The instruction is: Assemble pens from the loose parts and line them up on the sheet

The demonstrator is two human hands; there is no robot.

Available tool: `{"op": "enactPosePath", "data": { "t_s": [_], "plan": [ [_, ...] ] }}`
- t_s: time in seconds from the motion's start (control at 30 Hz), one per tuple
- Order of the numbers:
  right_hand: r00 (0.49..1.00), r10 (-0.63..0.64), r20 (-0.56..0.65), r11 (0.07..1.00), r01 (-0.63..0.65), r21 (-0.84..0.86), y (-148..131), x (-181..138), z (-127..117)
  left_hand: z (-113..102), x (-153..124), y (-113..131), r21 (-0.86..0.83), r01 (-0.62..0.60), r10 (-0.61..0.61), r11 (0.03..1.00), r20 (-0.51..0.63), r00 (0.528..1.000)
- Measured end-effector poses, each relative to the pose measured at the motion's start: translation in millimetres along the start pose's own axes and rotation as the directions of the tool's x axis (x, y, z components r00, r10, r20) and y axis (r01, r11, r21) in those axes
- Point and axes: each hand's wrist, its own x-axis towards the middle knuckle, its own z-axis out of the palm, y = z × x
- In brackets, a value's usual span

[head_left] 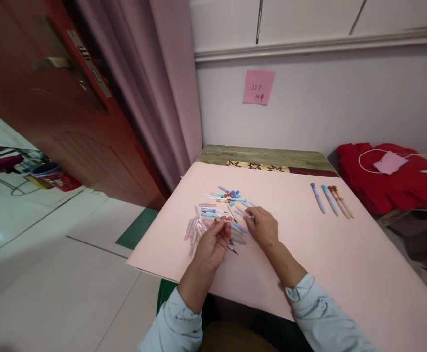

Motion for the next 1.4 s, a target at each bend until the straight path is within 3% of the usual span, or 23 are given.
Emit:
{"op": "enactPosePath", "data": {
  "t_s": [0.1,0.33,0.5,0.63,0.77,1.07,1.4],
  "plan": [
    [0.994,0.072,-0.078,0.994,-0.065,0.091,-2,2,-12,-2,-3,1,0.006,0.015,-0.015,1.0,0.023,1.0],
    [0.962,0.173,-0.213,0.944,-0.099,0.316,-32,-18,-69,-3,-3,3,-0.005,0.01,-0.01,1.0,0.016,1.0],
    [0.95,0.287,-0.123,0.939,-0.253,0.233,-17,-39,-79,-3,-4,12,-0.006,0.002,-0.002,1.0,0.014,1.0],
    [0.897,0.441,0.014,0.883,-0.437,0.172,5,-51,-83,-8,-4,23,-0.032,-0.032,0.034,0.999,0.056,0.998],
    [0.852,0.522,0.044,0.85,-0.524,0.057,1,-59,-88,-13,-4,23,-0.023,-0.005,0.007,1.0,0.074,0.997],
    [0.894,0.439,0.088,0.873,-0.401,-0.276,-9,-55,-96,-14,-9,23,0.058,0.073,-0.08,0.996,0.129,0.988],
    [0.903,0.386,0.188,0.872,-0.291,-0.393,-8,-31,-59,-16,-17,21,0.073,0.074,-0.084,0.995,0.151,0.985]
  ]
}}
